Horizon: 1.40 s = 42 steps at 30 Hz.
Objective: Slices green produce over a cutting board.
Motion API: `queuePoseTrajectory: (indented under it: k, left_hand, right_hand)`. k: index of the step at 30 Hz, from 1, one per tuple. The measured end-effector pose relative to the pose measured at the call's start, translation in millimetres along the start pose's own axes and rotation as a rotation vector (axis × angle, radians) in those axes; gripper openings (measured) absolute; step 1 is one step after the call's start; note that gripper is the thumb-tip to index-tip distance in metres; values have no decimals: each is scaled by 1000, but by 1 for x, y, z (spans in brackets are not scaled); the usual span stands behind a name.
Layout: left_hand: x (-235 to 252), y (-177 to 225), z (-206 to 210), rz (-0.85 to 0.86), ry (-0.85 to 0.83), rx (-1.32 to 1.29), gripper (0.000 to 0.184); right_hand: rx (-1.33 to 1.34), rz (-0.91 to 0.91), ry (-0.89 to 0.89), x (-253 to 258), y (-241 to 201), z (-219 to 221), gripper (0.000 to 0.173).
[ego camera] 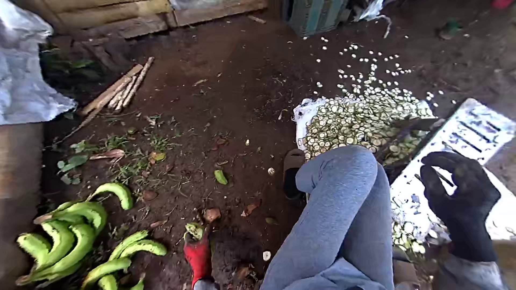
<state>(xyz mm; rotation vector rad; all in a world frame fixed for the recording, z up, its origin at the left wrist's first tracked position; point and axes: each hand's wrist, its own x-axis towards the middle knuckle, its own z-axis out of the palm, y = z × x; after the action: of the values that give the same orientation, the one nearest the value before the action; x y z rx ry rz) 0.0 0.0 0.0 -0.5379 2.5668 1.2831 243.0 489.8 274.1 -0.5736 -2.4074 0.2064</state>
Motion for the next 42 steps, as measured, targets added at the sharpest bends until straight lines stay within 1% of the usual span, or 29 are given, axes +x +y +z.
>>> queuePoseTrajectory:
  k: [2,3,4,5,7,8,11,13,15,17,18,20,21,23,24,26,28,29,31,32,33,34,35,36,37,38,39,41,42]
  left_hand:
    - [-18,73,15,134,-93,-456,39]
    - [-29,113,21,234,-236,-686,29]
    - [-41,154,25,328,-444,-894,27]
    - [-54,197,29,400,-644,-1024,31]
    - [-87,274,39,552,-968,-1055,35]
    - [-102,304,46,653,-1123,-1022,37]
    - [-151,377,79,890,-1551,-853,45]
    - [-190,412,105,955,-1676,-745,44]
    - [-229,434,132,986,-1636,-707,38]
    - [-266,448,163,908,-1675,-796,38]
    - [-283,449,178,808,-1726,-854,40]
    - [-317,446,204,491,-1853,-891,51]
    - [-331,441,218,331,-1925,-863,56]
    - [-357,427,246,39,-2050,-833,62]
    - [-368,420,257,-13,-2062,-831,62]
    - [-385,410,271,124,-1965,-834,46]
    - [-387,401,284,229,-1859,-800,37]
    - [-385,396,291,232,-1825,-786,34]
    - [-383,390,302,193,-1818,-788,33]
    - [-382,387,306,184,-1828,-805,34]
    - [-381,385,311,217,-1834,-807,36]
    - [-380,381,315,285,-1827,-786,38]
    - [-379,376,317,362,-1797,-734,41]
    - [-380,370,317,457,-1728,-644,43]
    - [-381,366,318,551,-1674,-556,44]
    - [-384,366,318,620,-1652,-499,48]
    - [-387,367,320,643,-1644,-491,51]
    - [-392,372,326,640,-1580,-517,66]
    - [-395,374,331,647,-1514,-537,73]
  right_hand:
    - [61,-31,52,1,-12,1,27]
    - [103,-57,61,3,-20,4,25]
    - [149,-87,68,7,-29,8,22]
    - [203,-118,68,12,-39,11,22]
    - [308,-168,74,25,-57,15,29]
    - [339,-189,72,32,-62,13,37]
    - [341,-217,-2,51,-59,-11,61]
    - [349,-133,-9,48,-40,-35,57]
    - [361,47,78,33,-11,-61,53]
    - [344,264,280,12,18,-84,51]
    - [314,355,386,3,30,-93,51]
    - [245,496,529,-10,47,-107,57]
    - [196,507,589,-13,53,-106,59]
    - [-7,389,620,-17,62,-92,61]
    - [-78,315,601,-19,67,-80,60]
    - [-44,241,465,-30,73,-52,56]
    - [153,283,311,-51,79,-38,54]
    - [243,337,309,-62,81,-35,54]
    - [389,550,489,-83,76,-23,53]
    - [546,722,597,-91,71,-16,56]
    - [790,915,659,-95,67,-11,60]
    - [1058,1065,682,-94,68,-8,57]
    - [1318,1151,683,-88,70,-7,53]
    - [1506,1133,679,-78,71,-5,55]
    - [1619,1046,706,-69,74,-1,55]
    - [1650,944,750,-61,81,2,51]
    - [1638,910,800,-57,88,4,45]
    - [1495,982,886,-51,98,5,36]
    - [1371,1031,901,-50,102,5,40]
